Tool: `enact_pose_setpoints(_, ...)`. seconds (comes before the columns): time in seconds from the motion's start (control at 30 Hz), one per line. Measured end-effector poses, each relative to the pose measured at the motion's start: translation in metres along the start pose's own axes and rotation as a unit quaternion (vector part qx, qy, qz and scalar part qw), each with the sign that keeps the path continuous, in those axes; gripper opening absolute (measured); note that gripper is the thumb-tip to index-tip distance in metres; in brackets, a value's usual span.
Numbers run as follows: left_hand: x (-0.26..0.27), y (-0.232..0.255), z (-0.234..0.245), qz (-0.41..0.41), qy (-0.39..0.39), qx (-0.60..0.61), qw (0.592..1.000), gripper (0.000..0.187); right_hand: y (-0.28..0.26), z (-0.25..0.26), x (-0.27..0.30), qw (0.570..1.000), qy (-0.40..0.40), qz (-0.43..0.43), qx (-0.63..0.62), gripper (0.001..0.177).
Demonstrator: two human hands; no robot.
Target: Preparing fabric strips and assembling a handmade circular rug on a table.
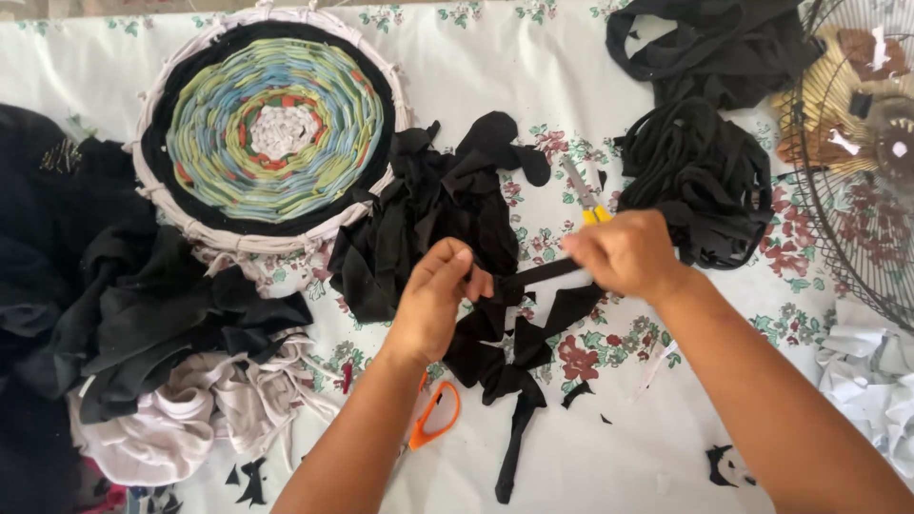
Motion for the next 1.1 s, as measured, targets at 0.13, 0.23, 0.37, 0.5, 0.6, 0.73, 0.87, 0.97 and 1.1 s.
enact_pose_setpoints(0.13,0.014,-0.029,-0.025,-0.023,-0.026,-0.067,0.997,0.018,0.032,-0.017,-0.009,0.991,0.002,-0.073,0.113,0.051)
enact_pose_setpoints(0.23,0.028,-0.035,-0.047,-0.054,-0.029,-0.024,0.998,0.020,0.046,-0.035,-0.010,0.984,0.024,-0.063,0.166,0.049)
enact_pose_setpoints(0.37,0.035,-0.016,-0.064,-0.067,0.037,-0.138,0.987,0.020,0.064,-0.047,-0.014,0.970,0.089,-0.094,0.206,0.053)
enact_pose_setpoints(0.5,0.044,-0.021,-0.065,-0.057,0.052,-0.107,0.991,0.020,0.070,-0.054,-0.009,0.969,0.097,-0.106,0.203,0.053)
enact_pose_setpoints(0.6,0.051,-0.024,-0.071,-0.061,0.050,-0.080,0.994,0.020,0.069,-0.053,-0.009,0.972,0.104,-0.103,0.184,0.052)
enact_pose_setpoints(0.73,0.063,-0.016,-0.082,-0.045,0.070,-0.169,0.982,0.021,0.080,-0.053,0.001,0.972,0.091,-0.123,0.179,0.052)
enact_pose_setpoints(0.87,0.063,-0.020,-0.081,-0.033,0.059,-0.157,0.985,0.021,0.082,-0.049,0.005,0.976,0.093,-0.115,0.163,0.048)
enact_pose_setpoints(0.97,0.065,-0.017,-0.077,-0.072,0.058,-0.177,0.980,0.021,0.079,-0.043,0.009,0.979,0.079,-0.116,0.147,0.051)
enact_pose_setpoints(1.1,0.052,-0.006,-0.047,-0.134,0.123,-0.309,0.933,0.017,0.069,-0.031,0.002,0.986,-0.020,-0.166,0.025,0.057)
Point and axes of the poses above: each hand's wrist, its own x-axis away from the middle knuckle, its own z-axis out of the back of the hand, y = z × x, the point moved 2 cm from there along -x, towards the middle knuckle, and after that the axes turned 3 degrees about z, right-handed, at the moved point
